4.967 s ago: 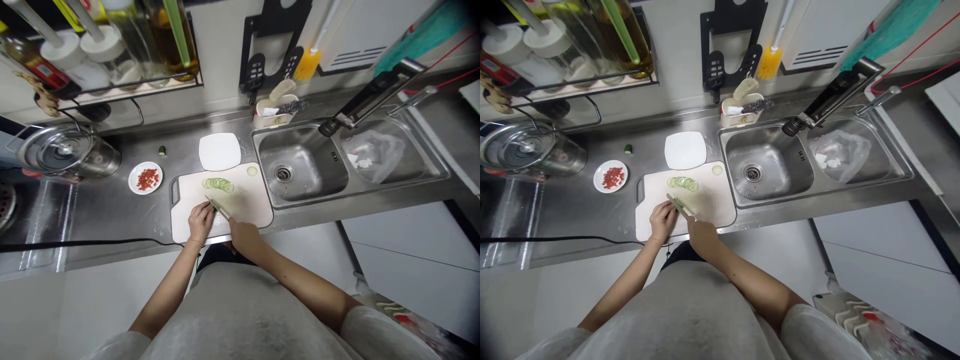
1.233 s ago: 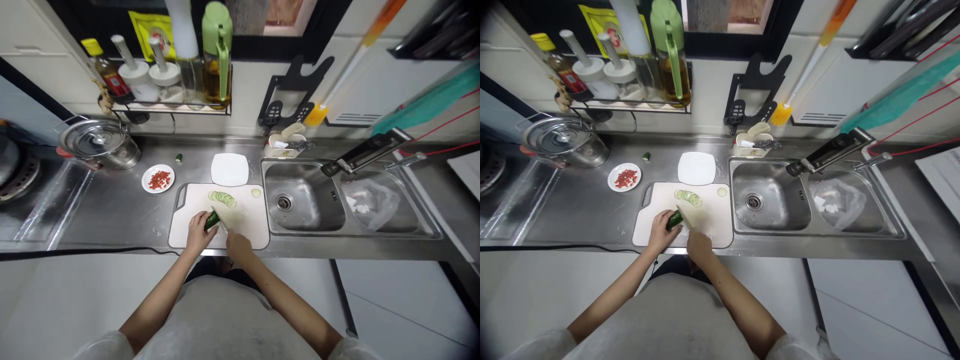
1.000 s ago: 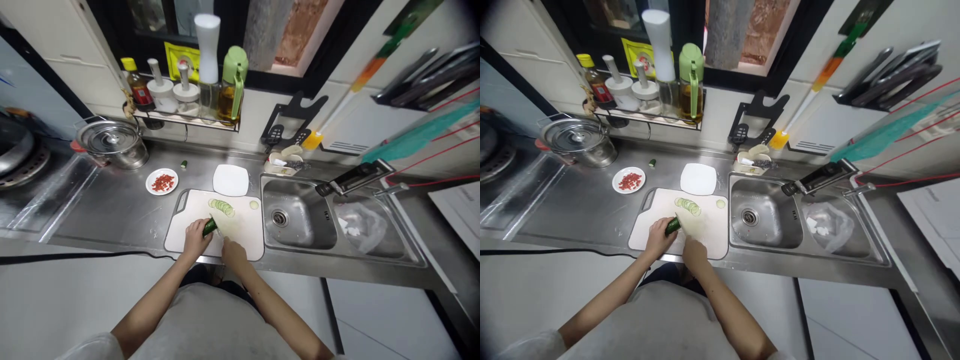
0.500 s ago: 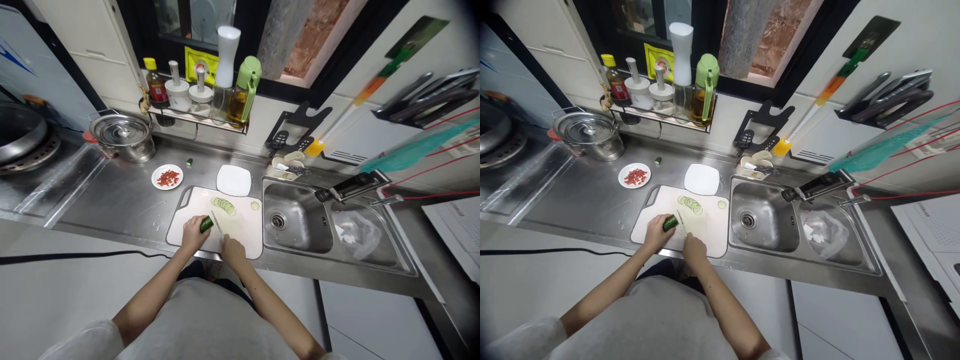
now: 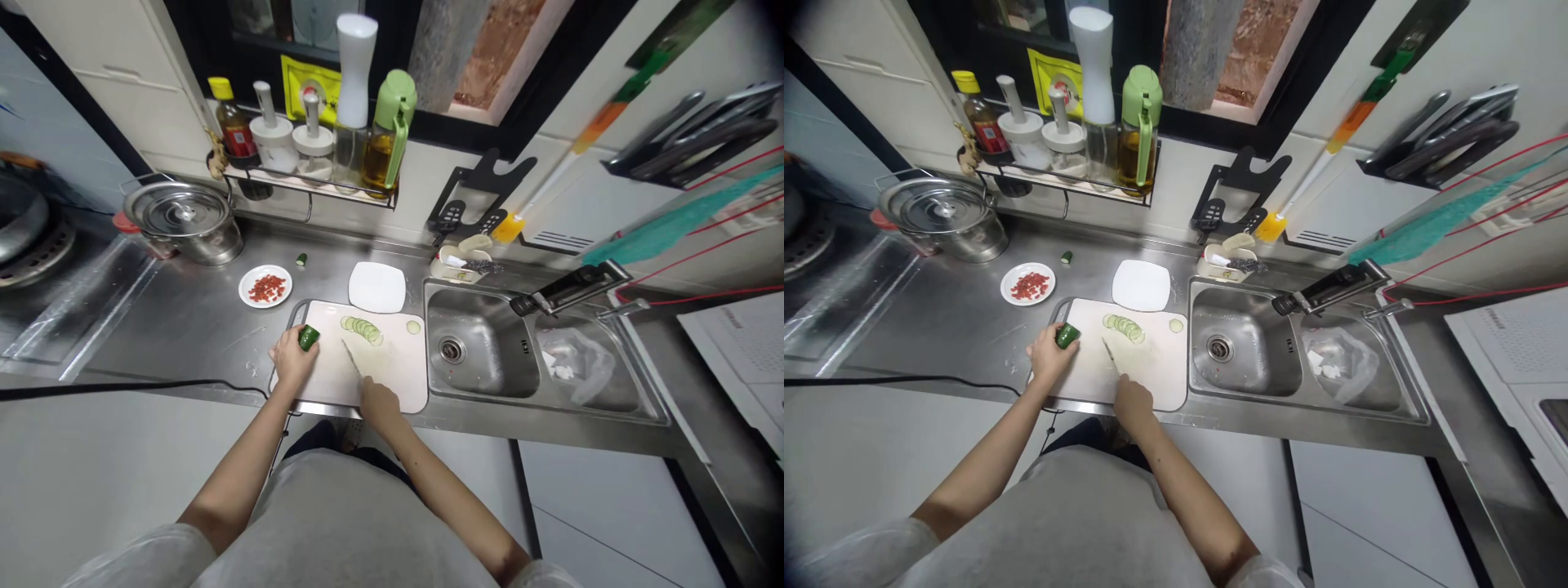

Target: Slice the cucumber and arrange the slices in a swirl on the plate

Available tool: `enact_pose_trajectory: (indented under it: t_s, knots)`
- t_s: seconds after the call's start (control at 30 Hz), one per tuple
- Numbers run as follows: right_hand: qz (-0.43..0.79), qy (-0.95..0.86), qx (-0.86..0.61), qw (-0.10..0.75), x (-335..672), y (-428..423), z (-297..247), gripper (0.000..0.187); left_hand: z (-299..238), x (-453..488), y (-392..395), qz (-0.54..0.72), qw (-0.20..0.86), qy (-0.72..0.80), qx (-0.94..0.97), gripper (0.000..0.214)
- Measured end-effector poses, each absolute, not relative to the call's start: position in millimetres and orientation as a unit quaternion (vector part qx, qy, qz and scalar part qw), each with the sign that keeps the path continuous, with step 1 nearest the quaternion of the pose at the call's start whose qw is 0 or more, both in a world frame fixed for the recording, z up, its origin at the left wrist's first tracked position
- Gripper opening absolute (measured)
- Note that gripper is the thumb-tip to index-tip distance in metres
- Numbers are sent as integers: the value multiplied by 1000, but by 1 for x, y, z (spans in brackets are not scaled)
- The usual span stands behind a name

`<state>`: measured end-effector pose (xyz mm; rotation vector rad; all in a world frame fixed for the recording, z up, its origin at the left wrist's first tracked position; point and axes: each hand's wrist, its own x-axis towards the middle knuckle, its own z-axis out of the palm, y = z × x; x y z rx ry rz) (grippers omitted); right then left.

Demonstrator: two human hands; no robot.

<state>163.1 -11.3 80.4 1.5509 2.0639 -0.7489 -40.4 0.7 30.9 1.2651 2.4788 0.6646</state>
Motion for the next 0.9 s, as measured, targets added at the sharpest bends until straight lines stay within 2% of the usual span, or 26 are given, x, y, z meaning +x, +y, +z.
enact_pose_trajectory:
  t_s: [0.43, 0.6, 0.73, 0.9]
  knots:
    - [-231, 768, 551, 229, 165, -14, 80, 25, 35, -39, -6, 208, 131, 862, 442, 61]
    - [-181, 800, 535, 200, 184, -12, 91, 30, 35, -35, -10, 260, 81, 824, 497, 46]
    - [-143, 821, 518, 196, 205, -10, 92, 45, 34, -26, -6, 297, 149, 712, 618, 31]
    - [-108, 836, 508, 179, 223, -10, 85, 50, 42, -10, 7, 217, 199, 646, 704, 32]
